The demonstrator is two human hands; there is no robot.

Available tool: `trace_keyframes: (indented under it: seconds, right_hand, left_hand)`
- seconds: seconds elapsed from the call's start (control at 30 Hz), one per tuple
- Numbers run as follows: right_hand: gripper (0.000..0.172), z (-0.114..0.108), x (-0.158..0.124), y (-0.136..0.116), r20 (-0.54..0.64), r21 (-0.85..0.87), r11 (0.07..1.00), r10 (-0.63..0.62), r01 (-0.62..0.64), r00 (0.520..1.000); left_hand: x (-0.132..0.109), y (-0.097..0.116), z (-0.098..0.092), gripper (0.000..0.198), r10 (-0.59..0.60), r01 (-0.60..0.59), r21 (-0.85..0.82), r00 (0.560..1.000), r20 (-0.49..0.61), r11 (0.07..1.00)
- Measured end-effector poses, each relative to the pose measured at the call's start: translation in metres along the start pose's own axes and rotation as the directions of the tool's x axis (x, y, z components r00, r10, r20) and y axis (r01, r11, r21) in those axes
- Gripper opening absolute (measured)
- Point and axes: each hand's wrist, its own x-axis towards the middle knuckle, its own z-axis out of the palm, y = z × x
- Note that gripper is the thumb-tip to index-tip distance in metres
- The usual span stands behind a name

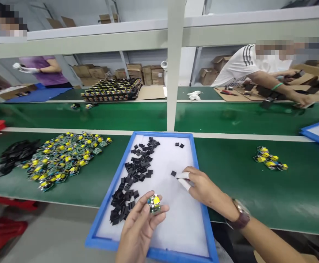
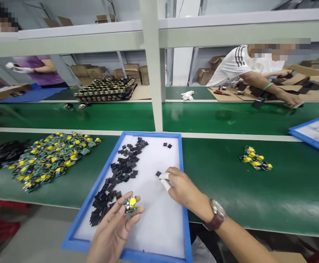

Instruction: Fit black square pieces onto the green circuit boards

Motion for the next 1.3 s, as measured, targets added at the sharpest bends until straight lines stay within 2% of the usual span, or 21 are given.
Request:
trace_keyframes:
  seconds: [0.07,0.17,0.3,0.43,0.53,0.6,0.67,0.8,0.87,0.93,1.0,1.1,1.3]
  right_hand:
    - [0.02,-0.003,-0.011,-0.01,-0.073,0.193,0.981,0.004,0.01,0.997]
    - [0.017,-0.004,-0.025,-0.028,-0.152,0.445,0.895,0.103,-0.025,0.983]
    - [0.018,-0.001,-0.036,-0.048,-0.146,0.583,0.81,0.174,-0.058,0.974]
    - [0.022,0.002,-0.04,-0.059,-0.179,0.696,0.716,0.256,-0.061,0.95]
    - [0.018,0.005,-0.04,-0.065,-0.115,0.796,0.594,0.334,-0.114,0.935]
    - [0.012,0.008,-0.039,-0.068,-0.029,0.872,0.468,0.338,-0.142,0.941]
    - [0.007,0.011,-0.037,-0.07,0.034,0.918,0.362,0.333,-0.161,0.942]
    - [0.005,0.016,-0.035,-0.072,0.06,0.958,0.235,0.388,-0.162,0.92]
    - [0.005,0.016,-0.035,-0.073,0.053,0.972,0.191,0.399,-0.139,0.916]
    - [0.004,0.016,-0.036,-0.074,0.01,0.971,0.215,0.41,-0.107,0.912]
    - [0.006,0.018,-0.038,-0.075,-0.043,0.954,0.283,0.439,-0.093,0.897]
    - [0.007,0.022,-0.041,-0.075,-0.058,0.926,0.354,0.476,-0.13,0.877]
    - [0.003,0.028,-0.046,-0.074,-0.005,0.886,0.402,0.507,-0.232,0.862]
  left_hand:
    - [0.0,-0.001,0.003,0.038,-0.018,0.018,-0.01,1.0,0.026,1.0]
    - [0.0,-0.004,0.004,0.034,-0.008,0.008,-0.002,0.997,0.073,1.0]
    - [0.0,-0.008,0.006,0.036,0.037,-0.042,0.059,0.996,0.086,0.997]
    - [0.0,-0.008,0.01,0.038,-0.026,0.021,0.055,0.995,0.094,0.998]
    - [0.002,-0.011,0.014,0.037,-0.056,0.054,0.023,0.989,0.139,0.998]
    - [0.004,-0.015,0.017,0.039,-0.071,0.068,0.027,0.986,0.151,0.997]
    - [0.005,-0.019,0.018,0.037,-0.033,0.026,0.048,0.987,0.16,0.999]
    - [0.003,-0.023,0.019,0.028,0.042,-0.062,0.125,0.987,0.155,0.99]
    - [0.002,-0.021,0.019,0.041,0.001,-0.015,0.128,0.994,0.113,0.992]
    - [0.0,-0.019,0.02,0.041,-0.043,0.033,0.1,0.995,0.094,0.994]
    - [0.0,-0.019,0.019,0.035,-0.062,0.054,0.075,0.992,0.106,0.996]
    - [0.0,-0.019,0.016,0.033,-0.053,0.045,0.065,0.99,0.127,0.997]
    - [-0.005,-0.02,0.011,0.048,0.036,-0.086,0.222,0.975,0.221,0.971]
